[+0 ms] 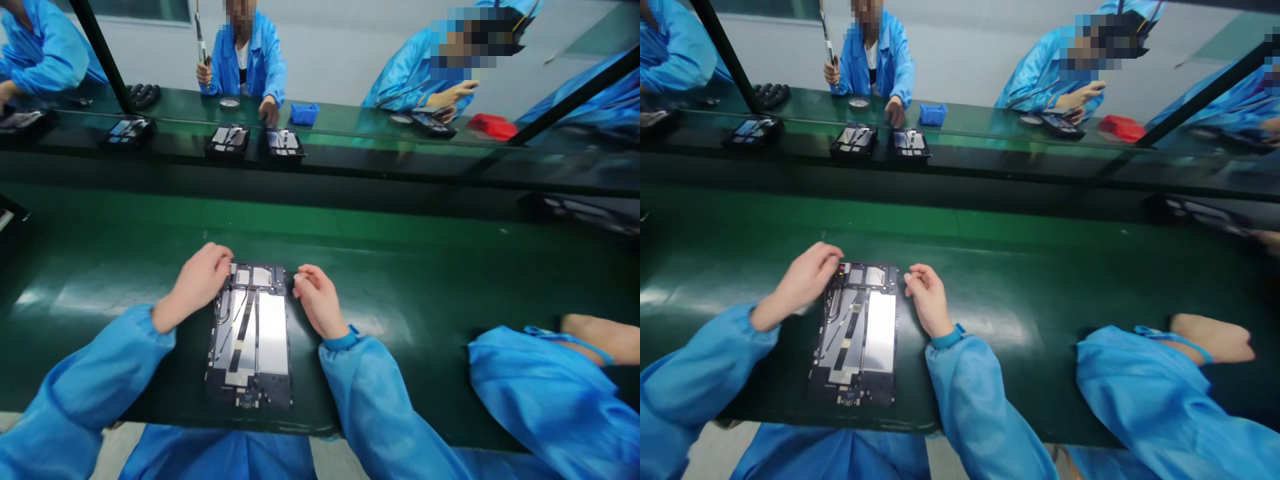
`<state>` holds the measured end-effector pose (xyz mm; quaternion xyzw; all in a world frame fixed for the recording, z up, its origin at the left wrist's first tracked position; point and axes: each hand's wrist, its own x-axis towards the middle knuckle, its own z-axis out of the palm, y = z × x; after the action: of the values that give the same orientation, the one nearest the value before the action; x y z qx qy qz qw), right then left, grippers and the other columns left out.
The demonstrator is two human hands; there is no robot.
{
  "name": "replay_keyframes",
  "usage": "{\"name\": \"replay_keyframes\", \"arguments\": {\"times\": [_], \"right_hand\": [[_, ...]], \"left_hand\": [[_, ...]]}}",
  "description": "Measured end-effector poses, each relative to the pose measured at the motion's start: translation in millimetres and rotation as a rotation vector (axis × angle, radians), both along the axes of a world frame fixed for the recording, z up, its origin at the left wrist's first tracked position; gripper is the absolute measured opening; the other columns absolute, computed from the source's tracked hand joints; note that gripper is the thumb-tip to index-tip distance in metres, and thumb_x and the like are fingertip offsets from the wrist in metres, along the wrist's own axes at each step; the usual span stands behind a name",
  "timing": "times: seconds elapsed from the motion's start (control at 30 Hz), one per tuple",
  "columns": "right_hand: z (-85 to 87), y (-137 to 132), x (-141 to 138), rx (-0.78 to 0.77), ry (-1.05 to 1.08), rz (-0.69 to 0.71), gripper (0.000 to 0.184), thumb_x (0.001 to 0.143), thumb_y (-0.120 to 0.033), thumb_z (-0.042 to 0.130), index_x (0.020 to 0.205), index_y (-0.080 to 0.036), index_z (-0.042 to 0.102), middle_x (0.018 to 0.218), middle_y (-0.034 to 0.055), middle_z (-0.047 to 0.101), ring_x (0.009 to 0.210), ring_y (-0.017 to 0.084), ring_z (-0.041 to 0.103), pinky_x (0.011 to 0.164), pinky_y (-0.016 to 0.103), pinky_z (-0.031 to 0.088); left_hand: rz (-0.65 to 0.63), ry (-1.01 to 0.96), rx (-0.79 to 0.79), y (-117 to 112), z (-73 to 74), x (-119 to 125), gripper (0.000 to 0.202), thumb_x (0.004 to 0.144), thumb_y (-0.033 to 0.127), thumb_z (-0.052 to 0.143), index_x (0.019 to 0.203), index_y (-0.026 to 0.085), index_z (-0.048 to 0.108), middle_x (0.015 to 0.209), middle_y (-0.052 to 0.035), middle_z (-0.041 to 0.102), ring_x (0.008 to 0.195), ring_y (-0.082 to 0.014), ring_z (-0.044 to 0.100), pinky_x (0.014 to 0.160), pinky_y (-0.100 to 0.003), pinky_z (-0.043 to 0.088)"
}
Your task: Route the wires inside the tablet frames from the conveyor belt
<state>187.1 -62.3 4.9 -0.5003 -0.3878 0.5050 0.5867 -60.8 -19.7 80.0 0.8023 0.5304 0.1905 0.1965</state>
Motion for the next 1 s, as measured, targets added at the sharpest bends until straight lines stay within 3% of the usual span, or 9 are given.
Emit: {"name": "replay_keyframes", "arguments": {"times": [0.1, 0.2, 0.3, 0.4, 0.47, 0.63, 0.73, 0.83, 1.0], "right_hand": [[2.7, 0.2, 0.9, 0.002, 0.038, -0.100, 0.023, 0.077, -0.031, 0.068, 0.093, -0.022, 0.056, 0.068, -0.0066, 0.046, 0.052, 0.008, 0.043, 0.051, 0.023, 0.038], [15.6, -7.3, -10.2, 0.081, -0.216, -0.088, 0.019, 0.078, -0.028, 0.068, 0.093, -0.021, 0.058, 0.072, -0.0038, 0.051, 0.059, 0.010, 0.048, 0.056, 0.024, 0.040], [35.4, -21.1, -34.5, 0.151, -0.455, 0.110, 0.011, 0.084, -0.025, 0.063, 0.094, -0.020, 0.061, 0.075, -0.0006, 0.058, 0.064, 0.013, 0.053, 0.060, 0.026, 0.043], [50.7, -33.0, -65.3, 0.216, -0.658, 0.371, 0.007, 0.084, -0.018, 0.060, 0.089, -0.020, 0.064, 0.076, 0.0010, 0.063, 0.064, 0.014, 0.055, 0.061, 0.026, 0.044], [54.6, -36.5, -83.8, 0.259, -0.792, 0.457, 0.008, 0.082, -0.014, 0.061, 0.087, -0.020, 0.064, 0.078, 0.0012, 0.063, 0.068, 0.014, 0.057, 0.065, 0.026, 0.044], [51.0, -35.3, -104.0, 0.261, -0.998, 0.515, 0.014, 0.078, -0.020, 0.073, 0.089, -0.019, 0.065, 0.082, 0.0021, 0.064, 0.070, 0.015, 0.057, 0.064, 0.026, 0.042], [50.4, -34.4, -101.9, 0.321, -0.900, 0.657, 0.007, 0.080, -0.016, 0.070, 0.081, -0.019, 0.064, 0.076, -0.0005, 0.063, 0.069, 0.013, 0.057, 0.064, 0.023, 0.041], [50.9, -34.1, -99.2, 0.331, -0.776, 0.710, 0.013, 0.076, -0.007, 0.068, 0.077, -0.019, 0.062, 0.070, -0.0040, 0.061, 0.063, 0.010, 0.056, 0.061, 0.020, 0.041], [48.1, -31.9, -98.1, 0.333, -0.763, 0.766, 0.011, 0.076, -0.007, 0.065, 0.075, -0.018, 0.062, 0.063, -0.0051, 0.059, 0.056, 0.009, 0.053, 0.059, 0.019, 0.040]], "left_hand": [[-0.092, 0.194, -0.116, -15.2, -8.7, -42.6, 0.035, 0.086, 0.018, 0.045, 0.120, 0.019, 0.057, 0.094, -0.0045, 0.064, 0.079, -0.0189, 0.061, 0.072, -0.031, 0.046], [-0.235, 0.321, -0.061, -35.7, -23.7, -56.2, 0.039, 0.086, 0.020, 0.051, 0.125, 0.020, 0.053, 0.098, -0.0060, 0.065, 0.082, -0.0202, 0.061, 0.070, -0.031, 0.045], [-0.258, 0.406, 0.125, -50.9, -35.3, -52.6, 0.021, 0.091, 0.021, 0.049, 0.108, 0.019, 0.063, 0.088, -0.0068, 0.065, 0.080, -0.0208, 0.060, 0.069, -0.032, 0.043], [-0.279, 0.406, 0.253, -55.8, -41.8, -52.8, 0.020, 0.094, 0.019, 0.046, 0.097, 0.018, 0.066, 0.076, -0.0061, 0.063, 0.072, -0.0191, 0.058, 0.064, -0.031, 0.039], [-0.313, 0.369, 0.291, -55.3, -43.2, -57.2, 0.021, 0.095, 0.017, 0.046, 0.094, 0.018, 0.067, 0.073, -0.0056, 0.062, 0.070, -0.0179, 0.056, 0.061, -0.031, 0.037], [-0.327, 0.277, 0.323, -56.3, -31.6, -67.1, 0.023, 0.096, 0.022, 0.045, 0.091, 0.020, 0.068, 0.070, -0.0044, 0.061, 0.067, -0.0159, 0.054, 0.060, -0.030, 0.035], [-0.312, 0.223, 0.353, -63.7, -17.6, -66.2, 0.023, 0.096, 0.025, 0.046, 0.097, 0.021, 0.068, 0.076, -0.0047, 0.065, 0.070, -0.0159, 0.055, 0.062, -0.031, 0.035], [-0.339, 0.170, 0.376, -71.1, -8.5, -61.2, 0.021, 0.095, 0.025, 0.048, 0.098, 0.022, 0.069, 0.085, -0.0054, 0.068, 0.073, -0.0162, 0.057, 0.063, -0.031, 0.036], [-0.317, 0.093, 0.409, -72.2, -9.4, -51.5, 0.016, 0.093, 0.023, 0.052, 0.093, 0.022, 0.068, 0.090, -0.0048, 0.070, 0.073, -0.0161, 0.058, 0.065, -0.032, 0.038]]}}
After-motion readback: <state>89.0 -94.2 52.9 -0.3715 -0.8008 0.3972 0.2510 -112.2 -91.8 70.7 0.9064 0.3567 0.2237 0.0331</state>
